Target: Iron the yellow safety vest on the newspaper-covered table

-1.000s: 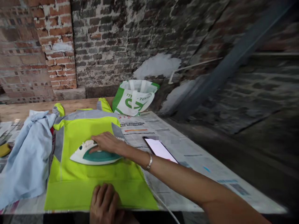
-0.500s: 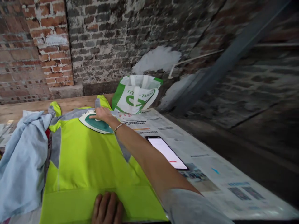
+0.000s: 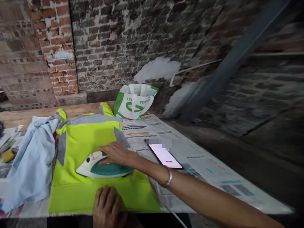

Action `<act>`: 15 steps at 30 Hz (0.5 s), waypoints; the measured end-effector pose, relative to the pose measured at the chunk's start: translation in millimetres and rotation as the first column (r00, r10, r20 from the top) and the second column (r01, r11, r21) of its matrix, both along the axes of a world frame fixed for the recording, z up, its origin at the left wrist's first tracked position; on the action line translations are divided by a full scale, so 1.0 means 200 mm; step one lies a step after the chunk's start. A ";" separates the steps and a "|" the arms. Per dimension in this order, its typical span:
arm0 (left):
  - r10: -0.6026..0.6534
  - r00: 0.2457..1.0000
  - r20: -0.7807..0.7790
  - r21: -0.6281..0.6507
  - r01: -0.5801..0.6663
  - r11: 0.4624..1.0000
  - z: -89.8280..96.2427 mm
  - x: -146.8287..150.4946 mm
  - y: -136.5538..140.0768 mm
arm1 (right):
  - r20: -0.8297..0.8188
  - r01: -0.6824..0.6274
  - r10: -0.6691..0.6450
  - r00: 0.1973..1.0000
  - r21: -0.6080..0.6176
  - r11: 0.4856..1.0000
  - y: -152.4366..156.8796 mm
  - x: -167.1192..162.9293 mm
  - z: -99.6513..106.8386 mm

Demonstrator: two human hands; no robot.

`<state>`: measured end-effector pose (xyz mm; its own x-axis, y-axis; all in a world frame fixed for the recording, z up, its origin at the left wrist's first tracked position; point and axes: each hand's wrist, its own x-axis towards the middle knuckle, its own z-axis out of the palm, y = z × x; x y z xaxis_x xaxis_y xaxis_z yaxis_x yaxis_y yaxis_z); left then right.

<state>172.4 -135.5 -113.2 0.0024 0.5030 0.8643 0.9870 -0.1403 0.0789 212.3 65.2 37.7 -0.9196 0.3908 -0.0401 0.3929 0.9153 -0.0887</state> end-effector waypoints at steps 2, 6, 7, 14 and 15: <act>-0.002 1.000 -0.007 0.005 0.002 1.000 -0.01 0.00 0.01 | -0.017 0.032 -0.032 0.999 0.003 0.999 0.00 -0.02 0.01; -0.021 1.000 0.022 0.021 0.021 1.000 -0.08 0.01 0.01 | -0.070 0.141 -0.138 0.988 0.040 0.989 0.13 -0.17 0.01; -0.022 0.999 0.041 0.023 0.021 1.000 -0.10 0.01 0.01 | -0.085 0.166 -0.160 0.983 0.059 0.984 0.18 -0.22 0.01; 0.063 0.993 0.102 0.148 -0.077 0.986 -0.23 0.07 0.09 | -0.167 0.335 -0.313 0.935 0.124 0.934 0.56 -0.55 0.02; 0.079 0.993 0.087 0.191 -0.094 0.977 -0.25 0.07 0.10 | -0.166 0.359 -0.337 0.927 0.122 0.925 0.59 -0.58 0.03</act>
